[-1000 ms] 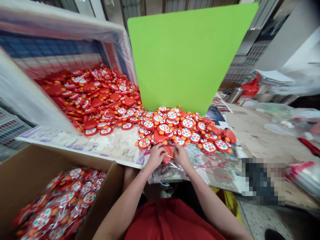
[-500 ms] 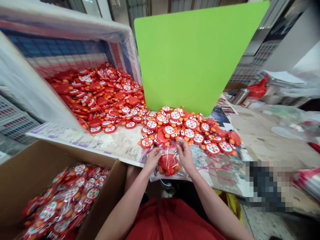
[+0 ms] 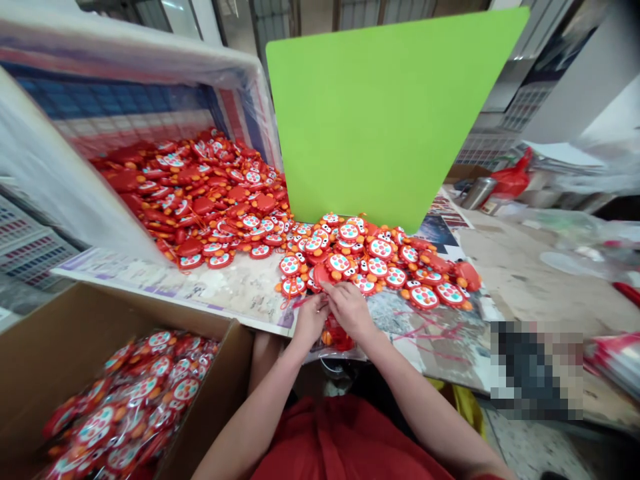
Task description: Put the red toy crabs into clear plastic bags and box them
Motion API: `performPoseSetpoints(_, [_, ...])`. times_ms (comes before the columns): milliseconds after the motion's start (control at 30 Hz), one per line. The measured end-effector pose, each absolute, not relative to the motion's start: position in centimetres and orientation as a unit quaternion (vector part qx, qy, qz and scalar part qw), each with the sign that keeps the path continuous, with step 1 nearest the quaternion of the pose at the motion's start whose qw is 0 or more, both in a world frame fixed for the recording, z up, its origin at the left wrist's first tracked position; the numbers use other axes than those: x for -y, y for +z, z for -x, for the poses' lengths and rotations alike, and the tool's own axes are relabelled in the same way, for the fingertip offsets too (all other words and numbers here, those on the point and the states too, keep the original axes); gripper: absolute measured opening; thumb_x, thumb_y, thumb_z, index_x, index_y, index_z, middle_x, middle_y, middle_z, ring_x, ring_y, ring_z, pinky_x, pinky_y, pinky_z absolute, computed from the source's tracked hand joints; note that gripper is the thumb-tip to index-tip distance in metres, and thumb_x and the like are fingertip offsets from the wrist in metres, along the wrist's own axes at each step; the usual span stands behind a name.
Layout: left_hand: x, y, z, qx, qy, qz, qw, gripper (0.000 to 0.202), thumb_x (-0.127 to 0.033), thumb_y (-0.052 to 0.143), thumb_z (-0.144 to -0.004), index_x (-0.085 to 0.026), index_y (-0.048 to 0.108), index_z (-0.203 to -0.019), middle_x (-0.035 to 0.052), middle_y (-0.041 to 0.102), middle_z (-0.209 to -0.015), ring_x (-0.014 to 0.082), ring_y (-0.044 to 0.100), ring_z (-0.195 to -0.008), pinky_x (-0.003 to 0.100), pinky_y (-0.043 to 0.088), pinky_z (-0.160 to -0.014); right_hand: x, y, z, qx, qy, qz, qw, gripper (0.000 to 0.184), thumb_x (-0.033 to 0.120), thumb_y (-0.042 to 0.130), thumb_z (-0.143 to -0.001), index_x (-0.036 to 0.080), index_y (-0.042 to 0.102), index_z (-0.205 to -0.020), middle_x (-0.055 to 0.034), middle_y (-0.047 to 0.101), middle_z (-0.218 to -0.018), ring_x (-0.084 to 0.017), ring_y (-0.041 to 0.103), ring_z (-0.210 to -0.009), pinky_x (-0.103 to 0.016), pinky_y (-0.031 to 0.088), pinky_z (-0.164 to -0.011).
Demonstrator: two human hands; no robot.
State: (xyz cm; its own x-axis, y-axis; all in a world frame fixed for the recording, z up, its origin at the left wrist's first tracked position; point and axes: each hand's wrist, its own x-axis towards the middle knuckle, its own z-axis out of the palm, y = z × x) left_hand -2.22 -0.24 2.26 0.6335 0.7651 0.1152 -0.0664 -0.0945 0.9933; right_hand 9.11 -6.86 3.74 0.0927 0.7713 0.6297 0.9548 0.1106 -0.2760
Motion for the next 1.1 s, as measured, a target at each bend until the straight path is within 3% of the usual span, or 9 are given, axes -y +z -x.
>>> performPoseSetpoints(100, [0.7,2.6,2.4,-0.262,0.328,-0.695,0.585,0.022,-0.015,0.058,-0.079,-0.015,0.072,-0.096,0.0089,0.075,-0.101,0.0235,0.070,-0.096,0.038,0.052,-0.093,6.7,3.8,-9.7,0.648,-0.120,0.666,0.349,0.035,0.015,0.047,-0.093,0.018,0.060,-0.125,-0.0101,0.069,-0.092,-0.026,0.059,-0.092,-0.041,0.049,-0.085])
performPoseSetpoints(300, [0.8,2.0,2.0,-0.298,0.324,-0.641,0.629,0.024,-0.017,0.066,-0.078,-0.012,0.071,-0.101,0.0133,0.074,-0.105,0.0250,0.071,-0.098,0.040,0.053,-0.093,8.2,4.2,-11.6,0.562,-0.050,0.689,0.455,0.034,0.016,0.052,-0.086,0.021,0.058,-0.119,-0.0058,0.070,-0.091,-0.026,0.061,-0.092,-0.042,0.050,-0.084])
performPoseSetpoints(433, [0.8,2.5,1.7,-0.296,0.325,-0.665,0.604,0.025,-0.011,0.060,-0.079,-0.013,0.072,-0.100,0.0113,0.075,-0.102,0.0228,0.071,-0.095,0.037,0.053,-0.092,9.0,4.5,-10.6,0.620,-0.064,0.680,0.386,0.034,0.015,0.048,-0.091,0.021,0.057,-0.123,-0.0086,0.069,-0.102,-0.026,0.061,-0.097,-0.040,0.051,-0.086])
performPoseSetpoints(600, [1.3,3.9,2.2,-0.301,0.301,-0.779,0.461,0.026,-0.008,0.051,-0.082,-0.016,0.074,-0.091,0.0066,0.076,-0.092,0.0217,0.070,-0.087,0.034,0.052,-0.084,8.1,4.2,-9.1,0.649,-0.098,0.689,0.308,0.033,0.016,0.042,-0.095,0.020,0.058,-0.124,-0.0099,0.068,-0.094,-0.025,0.060,-0.090,-0.037,0.050,-0.080])
performPoseSetpoints(700, [1.5,4.0,2.4,-0.292,0.279,-0.790,0.462,0.026,-0.011,0.052,-0.083,-0.017,0.074,-0.094,0.0060,0.076,-0.092,0.0222,0.070,-0.088,0.034,0.053,-0.084,7.4,4.0,-9.7,0.614,-0.068,0.699,0.360,0.027,0.016,0.046,-0.091,0.020,0.060,-0.114,-0.0089,0.067,-0.091,-0.024,0.060,-0.088,-0.036,0.050,-0.078])
performPoseSetpoints(867, [0.8,2.4,2.5,-0.319,0.298,-0.691,0.577,0.023,-0.018,0.062,-0.081,-0.015,0.073,-0.102,0.0104,0.075,-0.103,0.0237,0.071,-0.095,0.037,0.054,-0.088,9.8,2.1,-15.1,0.464,-0.052,0.745,0.476,0.019,0.021,0.048,-0.082,0.019,0.060,-0.096,-0.0091,0.066,-0.089,-0.023,0.060,-0.080,-0.035,0.049,-0.071])
performPoseSetpoints(1000, [-0.6,0.4,2.9,-0.371,0.286,-0.631,0.618,0.014,-0.017,0.068,-0.076,-0.013,0.073,-0.088,0.0099,0.076,-0.090,0.0231,0.072,-0.086,0.035,0.055,-0.082,16.5,-1.3,-21.7,0.361,-0.090,0.846,0.382,0.017,0.025,0.047,-0.076,0.018,0.063,-0.078,-0.0085,0.064,-0.073,-0.024,0.057,-0.069,-0.036,0.045,-0.066])
performPoseSetpoints(1100, [-1.2,-0.5,3.1,-0.394,0.275,-0.601,0.639,0.011,-0.017,0.070,-0.073,-0.014,0.071,-0.083,0.0070,0.075,-0.081,0.0205,0.070,-0.077,0.031,0.054,-0.073,21.3,-3.3,-24.7,0.367,-0.130,0.877,0.281,0.026,0.022,0.043,-0.078,0.017,0.068,-0.080,-0.0111,0.066,-0.078,-0.027,0.058,-0.078,-0.041,0.045,-0.074])
